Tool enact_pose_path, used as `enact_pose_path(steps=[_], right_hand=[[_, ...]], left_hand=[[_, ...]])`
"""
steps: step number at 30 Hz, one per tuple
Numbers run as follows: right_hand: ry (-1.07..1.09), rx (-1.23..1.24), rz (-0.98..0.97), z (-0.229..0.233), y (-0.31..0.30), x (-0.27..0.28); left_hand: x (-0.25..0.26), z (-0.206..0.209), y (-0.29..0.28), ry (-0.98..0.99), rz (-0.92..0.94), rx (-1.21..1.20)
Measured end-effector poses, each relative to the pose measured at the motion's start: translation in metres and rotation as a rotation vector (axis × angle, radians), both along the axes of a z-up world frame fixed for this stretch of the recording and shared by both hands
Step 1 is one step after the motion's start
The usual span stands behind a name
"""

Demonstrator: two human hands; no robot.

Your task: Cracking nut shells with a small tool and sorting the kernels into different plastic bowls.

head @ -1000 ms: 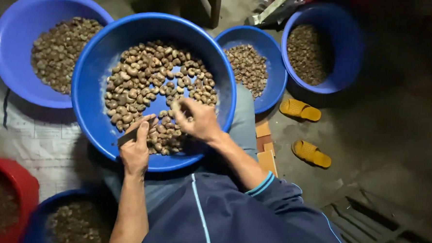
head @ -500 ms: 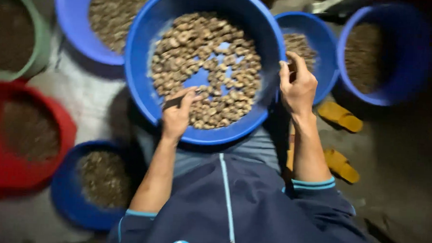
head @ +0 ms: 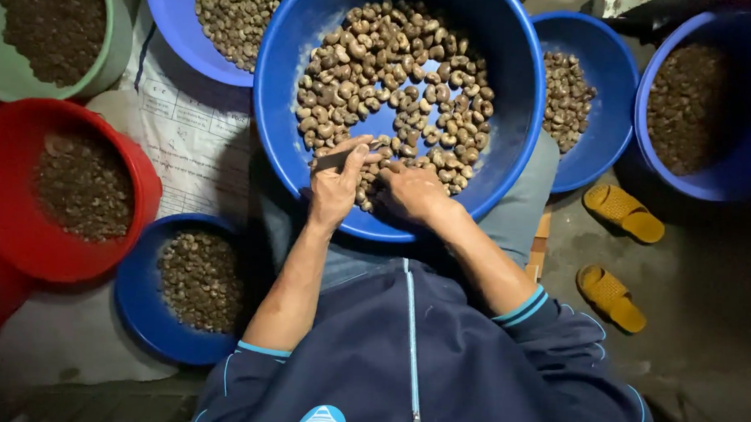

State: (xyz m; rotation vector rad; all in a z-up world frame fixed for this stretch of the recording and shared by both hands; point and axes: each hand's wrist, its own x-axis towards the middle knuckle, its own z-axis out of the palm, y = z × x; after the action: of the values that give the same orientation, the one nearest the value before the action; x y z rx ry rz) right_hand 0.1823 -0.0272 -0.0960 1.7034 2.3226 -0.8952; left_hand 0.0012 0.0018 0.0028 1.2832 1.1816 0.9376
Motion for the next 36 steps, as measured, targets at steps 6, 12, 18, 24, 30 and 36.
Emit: enact_pose_path(steps=[6,12,18,24,30,36], right_hand=[[0.051,-0.131,-0.007,0.028,-0.004,0.001],[0.306,-0.145,-0.178,0.068,0.0,0.006],[1.264,-0.257,-0.937,0.087,0.009,0.007],[1.527,-0.376,-1.223,0.076,0.006,0.004],[1.572,-0.339,-1.22,0.083,0.004,-0.002],[1.54,-0.306,-1.032,0.088,0.003,0.001]], left_hand=[[0.001,0.006,-0.001,-0.008,0.001,-0.024],[0.005,0.016,0.0,-0.049,0.017,0.0],[0.002,0.008,-0.001,-0.101,0.011,0.069],[0.008,0.026,0.001,-0.15,-0.108,0.263],[0.01,0.018,0.0,-0.136,-0.111,0.304],[0.006,0.017,0.002,-0.14,-0.073,0.26]])
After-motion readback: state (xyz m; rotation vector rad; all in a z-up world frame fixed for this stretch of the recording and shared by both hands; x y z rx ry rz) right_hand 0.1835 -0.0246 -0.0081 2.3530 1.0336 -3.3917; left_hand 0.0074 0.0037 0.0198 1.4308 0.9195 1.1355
